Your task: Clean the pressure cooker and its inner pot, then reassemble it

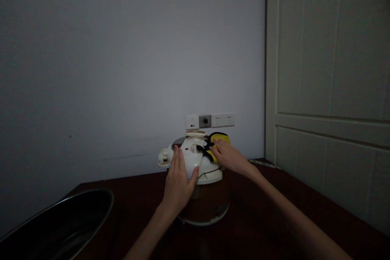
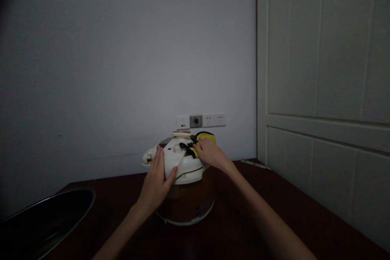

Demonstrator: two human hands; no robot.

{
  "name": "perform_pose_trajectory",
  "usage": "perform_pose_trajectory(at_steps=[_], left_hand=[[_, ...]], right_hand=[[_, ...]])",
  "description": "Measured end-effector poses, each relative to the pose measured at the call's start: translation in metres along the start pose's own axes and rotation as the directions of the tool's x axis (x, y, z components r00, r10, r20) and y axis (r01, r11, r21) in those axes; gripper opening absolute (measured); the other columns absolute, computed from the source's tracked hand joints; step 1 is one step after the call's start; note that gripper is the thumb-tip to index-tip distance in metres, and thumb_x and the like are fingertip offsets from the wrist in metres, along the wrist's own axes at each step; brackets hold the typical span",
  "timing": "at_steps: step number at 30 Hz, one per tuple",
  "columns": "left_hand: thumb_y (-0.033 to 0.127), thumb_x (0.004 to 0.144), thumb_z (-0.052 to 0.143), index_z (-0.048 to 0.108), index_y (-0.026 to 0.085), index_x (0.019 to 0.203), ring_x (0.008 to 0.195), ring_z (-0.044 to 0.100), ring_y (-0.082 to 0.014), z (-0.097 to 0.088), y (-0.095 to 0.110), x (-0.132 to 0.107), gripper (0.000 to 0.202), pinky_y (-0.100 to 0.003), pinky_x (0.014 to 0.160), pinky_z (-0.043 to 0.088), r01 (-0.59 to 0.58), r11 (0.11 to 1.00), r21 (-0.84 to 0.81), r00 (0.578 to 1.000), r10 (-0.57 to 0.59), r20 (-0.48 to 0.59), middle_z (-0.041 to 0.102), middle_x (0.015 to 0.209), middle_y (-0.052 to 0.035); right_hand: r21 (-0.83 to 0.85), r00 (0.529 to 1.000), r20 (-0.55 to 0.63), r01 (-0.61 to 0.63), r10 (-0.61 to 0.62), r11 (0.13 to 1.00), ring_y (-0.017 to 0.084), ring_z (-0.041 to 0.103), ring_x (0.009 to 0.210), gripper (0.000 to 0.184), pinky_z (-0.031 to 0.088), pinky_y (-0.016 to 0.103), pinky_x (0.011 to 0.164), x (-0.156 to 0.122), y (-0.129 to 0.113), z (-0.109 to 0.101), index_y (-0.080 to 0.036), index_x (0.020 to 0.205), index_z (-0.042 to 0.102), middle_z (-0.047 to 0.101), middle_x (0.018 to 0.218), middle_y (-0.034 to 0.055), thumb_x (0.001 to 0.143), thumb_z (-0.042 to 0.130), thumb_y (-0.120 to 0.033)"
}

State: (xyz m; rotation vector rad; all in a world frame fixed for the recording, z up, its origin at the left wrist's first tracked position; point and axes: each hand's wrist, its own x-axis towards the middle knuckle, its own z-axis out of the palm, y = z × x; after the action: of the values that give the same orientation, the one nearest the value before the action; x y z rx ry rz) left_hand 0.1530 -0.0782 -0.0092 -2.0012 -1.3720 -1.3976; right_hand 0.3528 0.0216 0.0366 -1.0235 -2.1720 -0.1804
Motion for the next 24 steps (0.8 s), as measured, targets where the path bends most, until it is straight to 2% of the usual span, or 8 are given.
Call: perform_pose_trajectory(at_steps=[2, 4, 7, 11, 14, 16, 21, 24], left_hand=[[0.045, 0.089, 0.043, 0.017, 0.011, 0.146, 0.14, 0.02, -0.0294, 0.001, 0.0, 0.0, 0.072, -0.051, 0.11, 0.027, -0.01, 1.0, 0.015, 1.0, 0.01, -0.003, 0.02, 0.152, -0.0213], [0.045, 0.089, 0.042, 0.014, 0.01, 0.147, 0.14, 0.02, -0.0291, 0.001, 0.0, -0.001, 0.072, -0.051, 0.11, 0.028, -0.024, 0.999, 0.031, 1.0, 0.024, 0.0, 0.02, 0.152, -0.022], [0.043, 0.09, 0.042, 0.011, 0.012, 0.147, 0.14, 0.02, -0.0288, 0.001, -0.001, -0.002, 0.072, -0.051, 0.11, 0.028, -0.034, 0.999, 0.037, 0.999, 0.035, -0.003, 0.02, 0.152, -0.0211], [0.042, 0.09, 0.043, 0.01, 0.014, 0.148, 0.139, 0.021, -0.0294, 0.002, -0.003, -0.003, 0.072, -0.051, 0.11, 0.029, -0.043, 0.998, 0.042, 0.999, 0.044, -0.016, 0.02, 0.152, -0.0201], [0.041, 0.09, 0.042, 0.007, 0.012, 0.148, 0.14, 0.02, -0.0293, 0.001, -0.002, -0.002, 0.073, -0.051, 0.109, 0.03, -0.059, 0.996, 0.074, 0.998, 0.06, -0.009, 0.019, 0.152, -0.0222], [0.04, 0.091, 0.041, 0.006, 0.011, 0.147, 0.14, 0.018, -0.0291, -0.001, -0.001, -0.002, 0.073, -0.051, 0.109, 0.03, -0.06, 0.994, 0.088, 0.998, 0.06, 0.006, 0.019, 0.151, -0.0235], [0.041, 0.092, 0.039, 0.012, 0.005, 0.145, 0.14, 0.019, -0.0296, -0.006, 0.004, 0.0, 0.07, -0.05, 0.109, 0.03, -0.048, 0.994, 0.098, 0.998, 0.045, 0.041, 0.022, 0.149, -0.0276], [0.042, 0.092, 0.039, 0.015, 0.002, 0.143, 0.139, 0.019, -0.03, -0.006, 0.005, 0.001, 0.069, -0.049, 0.11, 0.03, -0.057, 0.992, 0.114, 0.998, 0.053, 0.04, 0.023, 0.148, -0.0292]], right_hand=[[-0.014, 0.995, -0.104, 0.001, -0.002, 1.0, 0.03, 0.047, 0.124, 0.05, 0.033, 0.045, 0.105, -0.024, -0.016, 0.003, -0.009, 0.122, 0.057, 0.057, 0.129, 0.0164, 0.093, 0.035, -0.043], [-0.016, 0.986, -0.168, 0.014, -0.017, 1.0, 0.029, 0.042, 0.129, 0.054, 0.03, 0.046, 0.109, -0.039, -0.027, 0.006, -0.011, 0.129, 0.053, 0.052, 0.134, 0.0139, 0.093, 0.034, -0.047], [0.031, 0.992, -0.127, -0.018, 0.022, 0.999, 0.03, 0.04, 0.13, 0.056, 0.03, 0.047, 0.109, -0.034, -0.027, 0.008, -0.01, 0.129, 0.052, 0.051, 0.135, 0.0153, 0.092, 0.034, -0.049], [0.183, 0.994, 0.075, -0.094, 0.082, 0.979, 0.034, 0.05, 0.119, 0.046, 0.033, 0.052, 0.103, 0.019, 0.0, 0.007, -0.005, 0.109, 0.063, 0.059, 0.122, 0.0229, 0.09, 0.039, -0.04], [0.27, 0.987, 0.15, -0.103, 0.063, 0.957, 0.027, 0.062, 0.099, 0.032, 0.043, 0.044, 0.095, 0.057, 0.025, 0.009, -0.015, 0.082, 0.067, 0.071, 0.098, 0.0127, 0.087, 0.045, -0.036], [0.344, 0.981, 0.184, -0.128, 0.067, 0.93, 0.022, 0.065, 0.086, 0.028, 0.049, 0.038, 0.086, 0.071, 0.04, 0.013, -0.017, 0.075, 0.067, 0.073, 0.086, 0.0064, 0.085, 0.048, -0.036], [0.498, 0.966, 0.194, -0.246, 0.17, 0.831, 0.019, 0.064, 0.065, 0.033, 0.052, 0.031, 0.064, 0.062, 0.067, 0.026, -0.012, 0.075, 0.069, 0.071, 0.071, 0.0071, 0.08, 0.052, -0.04], [0.561, 0.962, 0.141, -0.271, 0.233, 0.782, 0.021, 0.064, 0.067, 0.04, 0.053, 0.035, 0.066, 0.048, 0.072, 0.03, -0.011, 0.081, 0.07, 0.072, 0.076, 0.0085, 0.079, 0.049, -0.046]])
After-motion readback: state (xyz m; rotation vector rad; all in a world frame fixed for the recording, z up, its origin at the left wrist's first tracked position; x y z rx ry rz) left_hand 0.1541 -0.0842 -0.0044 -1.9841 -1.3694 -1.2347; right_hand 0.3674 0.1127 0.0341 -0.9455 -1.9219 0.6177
